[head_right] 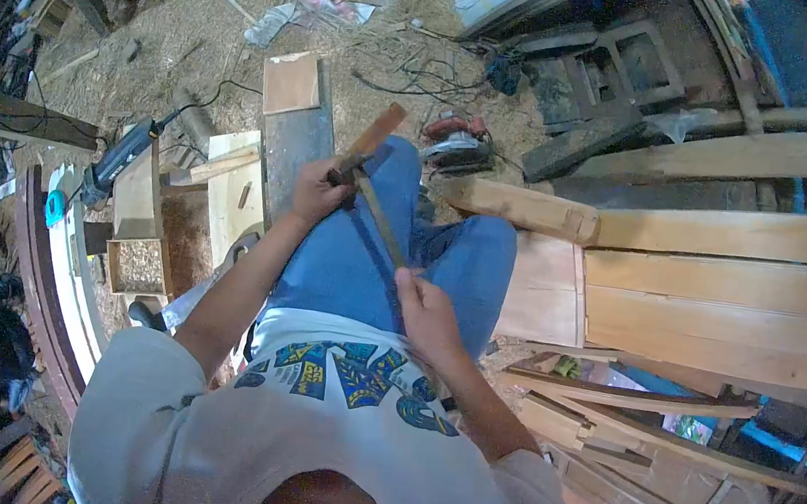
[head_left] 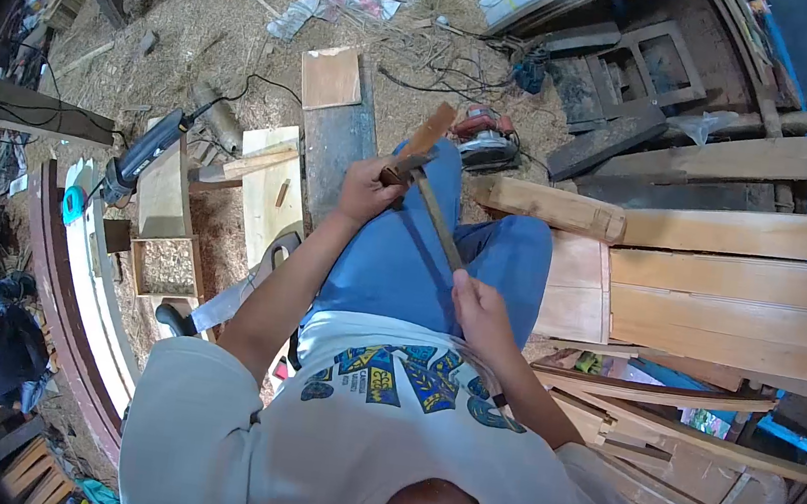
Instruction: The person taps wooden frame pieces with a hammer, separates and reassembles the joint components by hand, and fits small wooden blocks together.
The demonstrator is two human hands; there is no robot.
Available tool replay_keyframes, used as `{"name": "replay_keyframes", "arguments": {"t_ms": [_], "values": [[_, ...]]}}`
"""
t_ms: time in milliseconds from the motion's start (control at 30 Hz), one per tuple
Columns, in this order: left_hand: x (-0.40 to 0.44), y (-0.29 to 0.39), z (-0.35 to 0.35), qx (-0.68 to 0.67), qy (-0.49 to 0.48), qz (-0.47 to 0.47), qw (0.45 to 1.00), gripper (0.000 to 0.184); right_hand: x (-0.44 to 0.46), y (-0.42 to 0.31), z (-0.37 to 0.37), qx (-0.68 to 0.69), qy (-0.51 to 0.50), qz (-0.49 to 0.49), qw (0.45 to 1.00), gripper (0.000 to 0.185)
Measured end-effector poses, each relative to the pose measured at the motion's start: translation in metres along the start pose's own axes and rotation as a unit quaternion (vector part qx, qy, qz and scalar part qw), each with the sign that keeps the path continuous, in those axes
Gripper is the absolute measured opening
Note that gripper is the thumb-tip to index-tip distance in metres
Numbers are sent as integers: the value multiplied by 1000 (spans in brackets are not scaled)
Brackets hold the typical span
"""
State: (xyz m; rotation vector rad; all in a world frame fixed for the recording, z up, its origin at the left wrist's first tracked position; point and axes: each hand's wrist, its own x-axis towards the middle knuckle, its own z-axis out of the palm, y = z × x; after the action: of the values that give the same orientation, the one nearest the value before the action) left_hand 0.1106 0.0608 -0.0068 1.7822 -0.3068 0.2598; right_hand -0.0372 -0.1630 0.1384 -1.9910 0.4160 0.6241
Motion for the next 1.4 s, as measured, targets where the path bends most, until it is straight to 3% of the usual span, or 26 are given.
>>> {"name": "replay_keyframes", "arguments": {"t_ms": [167, 267, 367, 467, 567, 667, 767, 867, 967, 1067, 1267, 1367, 1400], "values": [[-3, 2, -1, 20, 3, -18, 1000, 20, -19, -17, 4, 15, 78, -104, 991, 52], [-1, 2, -2, -13, -10, -23, 1000, 21, -1, -3, 1, -59, 9, 5, 998, 51], [-3, 5, -2, 9, -8, -28, 1000, 20, -12, -24, -7, 7, 22, -19, 1000, 52], [-5, -2, -3, 18, -16, -17, 1000, 22, -15, -15, 8, -22, 76, -93, 993, 52], [1, 5, 1, -4, 42, 33, 999, 22, -6, -19, -1, -98, -15, -16, 995, 52], [-5, -3, 1, 27, 12, 0, 1000, 22, -19, -32, -1, 5, 17, -42, 999, 53], [-4, 1, -1, -17, 2, -19, 1000, 20, -7, -19, 6, -45, 24, -36, 998, 53], [-3, -1, -1, -18, 16, -6, 1000, 17, -2, -12, -2, 7, -20, 15, 1000, 53], [-6, -1, -2, -2, 0, -31, 1000, 25, -16, -14, 10, -22, 63, -94, 993, 53], [-5, -5, 1, -38, 19, 4, 999, 24, -9, -15, 14, -47, 45, -42, 997, 51], [-5, -3, -3, 26, -7, -18, 999, 20, -16, -18, 12, -12, 109, -126, 986, 50], [-2, 3, -2, -42, 4, -28, 999, 21, -4, -11, 6, -56, 44, -53, 996, 50], [0, 4, -2, -25, 8, -23, 999, 21, -5, -16, 3, -38, 51, -69, 996, 50]]}}
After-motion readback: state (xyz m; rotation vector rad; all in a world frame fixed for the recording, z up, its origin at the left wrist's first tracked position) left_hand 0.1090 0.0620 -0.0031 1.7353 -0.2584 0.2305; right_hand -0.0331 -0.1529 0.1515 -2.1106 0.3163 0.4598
